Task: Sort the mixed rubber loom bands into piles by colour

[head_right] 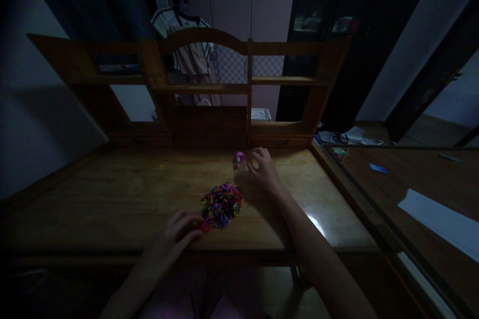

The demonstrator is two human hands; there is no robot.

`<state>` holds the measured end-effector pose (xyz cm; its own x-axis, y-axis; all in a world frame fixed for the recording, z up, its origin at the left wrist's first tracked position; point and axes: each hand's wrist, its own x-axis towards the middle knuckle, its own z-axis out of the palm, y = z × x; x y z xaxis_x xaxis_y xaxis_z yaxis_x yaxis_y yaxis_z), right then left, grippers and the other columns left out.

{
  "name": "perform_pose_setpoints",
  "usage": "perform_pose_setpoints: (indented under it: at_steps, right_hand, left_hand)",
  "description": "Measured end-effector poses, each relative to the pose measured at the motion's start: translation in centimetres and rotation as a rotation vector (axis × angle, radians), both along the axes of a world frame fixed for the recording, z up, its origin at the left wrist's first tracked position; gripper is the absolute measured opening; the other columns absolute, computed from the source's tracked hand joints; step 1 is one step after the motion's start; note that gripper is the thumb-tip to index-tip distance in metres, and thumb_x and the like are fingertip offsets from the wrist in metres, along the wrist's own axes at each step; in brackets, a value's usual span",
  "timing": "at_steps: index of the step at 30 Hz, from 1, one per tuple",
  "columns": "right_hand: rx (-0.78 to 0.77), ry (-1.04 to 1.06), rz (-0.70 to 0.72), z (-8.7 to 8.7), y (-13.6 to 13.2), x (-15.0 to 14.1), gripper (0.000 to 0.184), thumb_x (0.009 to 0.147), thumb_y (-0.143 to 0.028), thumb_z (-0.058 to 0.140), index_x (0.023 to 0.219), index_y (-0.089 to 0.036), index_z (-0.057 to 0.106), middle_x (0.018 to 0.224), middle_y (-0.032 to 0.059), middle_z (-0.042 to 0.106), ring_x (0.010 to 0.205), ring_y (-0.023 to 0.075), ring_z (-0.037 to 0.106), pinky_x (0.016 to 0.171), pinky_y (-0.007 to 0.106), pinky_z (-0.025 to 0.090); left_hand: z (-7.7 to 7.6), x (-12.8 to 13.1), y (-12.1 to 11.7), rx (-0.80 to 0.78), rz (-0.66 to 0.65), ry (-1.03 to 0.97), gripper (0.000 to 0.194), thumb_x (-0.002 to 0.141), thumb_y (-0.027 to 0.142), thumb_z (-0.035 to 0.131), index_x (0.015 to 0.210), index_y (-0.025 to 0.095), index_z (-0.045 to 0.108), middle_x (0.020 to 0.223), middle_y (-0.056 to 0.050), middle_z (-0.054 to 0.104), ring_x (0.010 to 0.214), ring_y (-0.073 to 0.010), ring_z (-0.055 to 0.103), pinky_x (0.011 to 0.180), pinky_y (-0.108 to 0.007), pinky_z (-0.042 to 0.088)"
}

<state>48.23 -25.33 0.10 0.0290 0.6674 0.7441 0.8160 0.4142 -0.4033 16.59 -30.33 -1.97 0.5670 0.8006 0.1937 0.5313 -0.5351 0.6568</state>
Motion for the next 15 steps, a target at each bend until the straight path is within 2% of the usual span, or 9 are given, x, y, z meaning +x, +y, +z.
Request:
perform_pose_setpoints:
  at_steps: [6,11,15]
  right_hand:
    - [0.006,-0.017,0.012,0.16,0.0,-0.08,0.006,0.085,-0.018,0.059,0.086,-0.023,0.063,0.099,0.0077,0.06,0.098,0.0239,0.054,0.085,0.039,0.046]
    - [-0.01,-0.014,0.014,0.14,-0.01,-0.1,0.007,0.084,-0.019,0.059,0.087,-0.023,0.064,0.099,0.0075,0.06,0.098,0.0243,0.054,0.085,0.04,0.046]
    - [-0.024,-0.017,0.001,0.22,0.02,-0.11,0.007,0.085,-0.019,0.058,0.086,-0.023,0.064,0.1,0.008,0.06,0.099,0.0243,0.053,0.085,0.039,0.046]
  left_hand:
    - [0.01,0.96,0.2,0.005,-0.004,-0.039,0.014,0.09,0.021,0.05,0.088,0.024,0.064,0.098,-0.003,0.061,0.097,-0.0193,0.059,0.086,-0.032,0.048]
    - [-0.25,1.01,0.16,0.037,0.043,-0.097,0.014,0.092,0.027,0.051,0.09,0.025,0.064,0.097,-0.002,0.064,0.097,-0.0195,0.06,0.086,-0.032,0.047]
    - [0.15,0.72,0.16,0.026,0.101,-0.148,0.016,0.091,0.033,0.052,0.092,0.025,0.066,0.099,-0.002,0.067,0.097,-0.0193,0.062,0.086,-0.032,0.048]
